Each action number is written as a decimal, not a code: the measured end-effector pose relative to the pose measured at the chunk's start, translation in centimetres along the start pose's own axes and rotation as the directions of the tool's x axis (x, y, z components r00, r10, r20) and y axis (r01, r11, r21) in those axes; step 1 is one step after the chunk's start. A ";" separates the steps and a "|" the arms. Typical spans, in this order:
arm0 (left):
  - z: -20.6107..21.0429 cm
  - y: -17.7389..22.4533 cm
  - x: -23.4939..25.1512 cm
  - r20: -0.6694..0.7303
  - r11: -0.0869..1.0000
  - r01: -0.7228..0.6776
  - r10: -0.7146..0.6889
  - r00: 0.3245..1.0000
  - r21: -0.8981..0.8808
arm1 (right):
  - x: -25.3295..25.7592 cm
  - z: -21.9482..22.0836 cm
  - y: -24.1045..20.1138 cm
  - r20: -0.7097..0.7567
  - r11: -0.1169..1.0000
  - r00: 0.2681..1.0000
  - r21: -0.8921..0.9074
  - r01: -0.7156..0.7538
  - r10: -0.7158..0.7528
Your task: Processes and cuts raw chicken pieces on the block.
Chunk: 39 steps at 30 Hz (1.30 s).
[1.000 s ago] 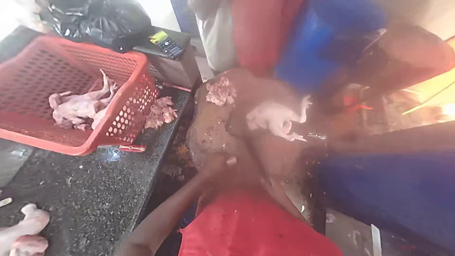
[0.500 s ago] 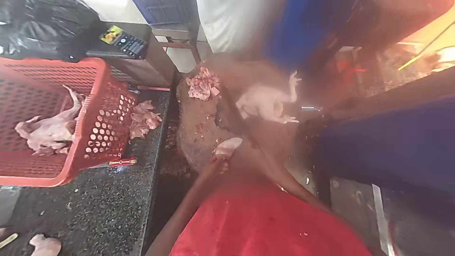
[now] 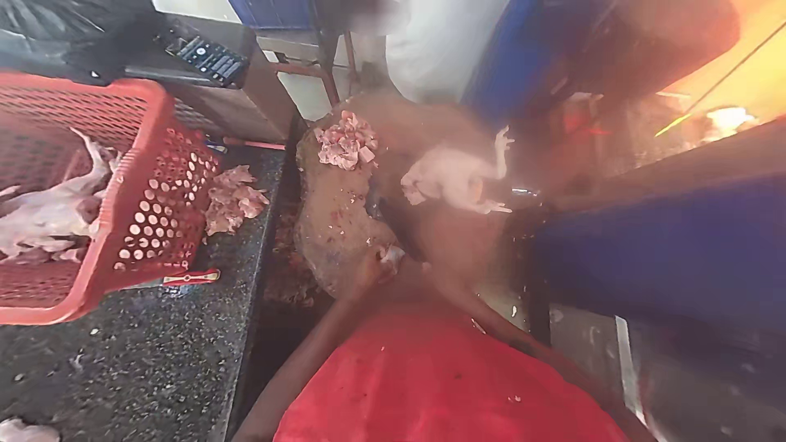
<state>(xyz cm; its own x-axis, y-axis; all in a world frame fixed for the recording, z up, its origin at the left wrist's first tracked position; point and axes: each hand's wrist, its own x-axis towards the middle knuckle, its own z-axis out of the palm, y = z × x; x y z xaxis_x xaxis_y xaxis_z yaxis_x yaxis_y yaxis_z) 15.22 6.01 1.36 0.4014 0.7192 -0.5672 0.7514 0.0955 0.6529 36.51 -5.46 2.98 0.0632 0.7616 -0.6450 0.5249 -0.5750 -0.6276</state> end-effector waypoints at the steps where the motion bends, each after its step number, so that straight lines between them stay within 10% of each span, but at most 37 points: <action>1: 0.0 -0.4 0.1 -0.022 0.984 -0.013 0.009 1.000 -0.178 | -0.2 -0.4 -0.2 -0.047 0.999 0.998 -0.024 0.028 -0.029; 5: 1.6 -1.0 -1.3 -0.270 0.710 -0.151 -0.057 0.961 -0.687 | -2.2 -1.8 -1.2 -0.135 0.994 0.985 -0.010 0.108 -0.109; 14: 1.8 -5.8 -3.1 -0.111 0.935 0.077 -0.122 0.986 -0.347 | -4.8 -2.2 -6.7 -0.200 0.779 0.800 0.187 0.599 -0.566; 20: 1.7 -4.6 -1.1 -0.403 0.974 -0.223 0.185 0.896 -0.047 | 1.1 0.9 -3.0 0.178 0.977 0.983 -0.194 0.083 -0.049; 27: 1.9 -2.6 -0.7 -0.051 0.830 -0.241 0.307 0.950 0.503 | 2.3 1.1 -2.8 0.226 0.972 0.974 0.232 -0.042 -0.012; 30: 1.3 -2.1 -0.7 0.041 0.838 -0.188 0.194 0.980 0.513 | 3.8 1.7 -4.0 0.218 0.890 0.976 0.449 -0.084 -0.018; 39: -2.3 -6.5 -5.6 -0.008 0.991 0.135 -0.134 0.991 0.011 | 0.6 -1.4 -5.4 0.034 0.965 0.996 -0.248 0.088 -0.082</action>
<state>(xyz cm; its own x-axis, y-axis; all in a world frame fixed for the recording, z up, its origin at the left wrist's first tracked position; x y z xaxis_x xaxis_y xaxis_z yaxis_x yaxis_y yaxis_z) 6.89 2.89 1.44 0.2927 0.7050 -0.6459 0.8042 0.1840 0.5652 34.88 -1.54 6.57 -0.0090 0.7953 -0.6061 0.7222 -0.4140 -0.5541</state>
